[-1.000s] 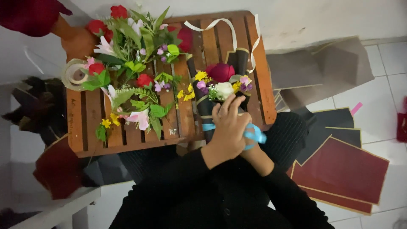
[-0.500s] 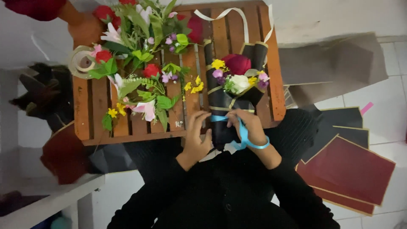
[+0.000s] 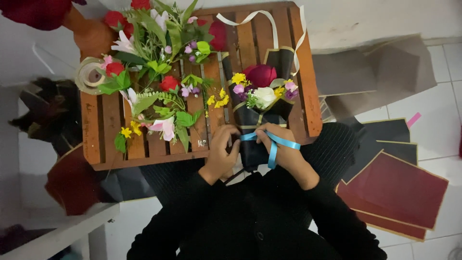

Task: Arranging various flowers into a small bouquet and securing it with a blue ribbon.

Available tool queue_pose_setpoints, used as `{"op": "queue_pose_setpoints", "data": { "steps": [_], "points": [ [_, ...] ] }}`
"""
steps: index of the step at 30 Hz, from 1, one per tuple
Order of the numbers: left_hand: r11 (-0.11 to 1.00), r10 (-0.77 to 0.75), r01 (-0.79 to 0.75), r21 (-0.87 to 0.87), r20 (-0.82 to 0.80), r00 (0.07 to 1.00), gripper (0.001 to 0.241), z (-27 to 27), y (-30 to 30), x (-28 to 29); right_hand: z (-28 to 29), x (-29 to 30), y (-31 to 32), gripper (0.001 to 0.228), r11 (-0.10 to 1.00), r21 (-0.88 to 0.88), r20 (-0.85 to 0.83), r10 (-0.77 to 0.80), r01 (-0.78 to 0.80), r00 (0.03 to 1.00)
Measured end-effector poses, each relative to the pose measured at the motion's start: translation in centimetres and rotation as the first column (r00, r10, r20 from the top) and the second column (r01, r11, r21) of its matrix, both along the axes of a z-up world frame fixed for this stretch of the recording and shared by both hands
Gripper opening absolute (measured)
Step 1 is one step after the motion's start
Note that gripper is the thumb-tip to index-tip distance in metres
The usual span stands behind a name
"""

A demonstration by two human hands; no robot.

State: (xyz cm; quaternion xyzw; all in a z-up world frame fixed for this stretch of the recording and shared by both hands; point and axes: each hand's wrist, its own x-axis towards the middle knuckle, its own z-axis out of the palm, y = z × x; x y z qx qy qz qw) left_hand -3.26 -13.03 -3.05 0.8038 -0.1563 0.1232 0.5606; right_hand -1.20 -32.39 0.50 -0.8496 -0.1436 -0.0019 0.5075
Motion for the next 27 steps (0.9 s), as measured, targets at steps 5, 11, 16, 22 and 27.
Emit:
{"op": "queue_pose_setpoints", "data": {
  "steps": [5, 11, 16, 22, 27],
  "points": [
    [0.997, 0.067, -0.067, -0.027, -0.007, 0.998, 0.013, -0.9, -0.2, -0.4, -0.4, 0.0, 0.1, 0.016, 0.998, 0.059, -0.036, 0.005, -0.002, 0.999],
    [0.981, 0.054, -0.085, 0.177, 0.169, 0.984, 0.018, 4.8, -1.9, 0.3, -0.1, -0.1, 0.3, 0.015, 1.0, 0.015, -0.032, -0.017, 0.018, 0.999],
    [0.949, 0.049, -0.111, 0.296, 0.21, 0.977, 0.022, 4.1, -2.8, 0.8, 0.1, 0.0, 0.4, 0.014, 0.998, -0.044, 0.031, -0.052, 0.053, 0.998],
    [0.961, 0.094, -0.113, 0.252, 0.086, 0.992, 0.013, 3.3, -1.9, 0.7, -0.5, -0.4, -1.5, 0.022, 0.994, -0.036, 0.203, -0.097, 0.106, 0.974],
    [0.98, 0.127, -0.169, -0.106, -0.321, 0.938, 0.016, 3.2, 0.9, 0.6, -1.0, -0.6, -4.9, 0.034, 0.902, 0.302, -0.258, -0.235, 0.31, 0.937]
  ]
}}
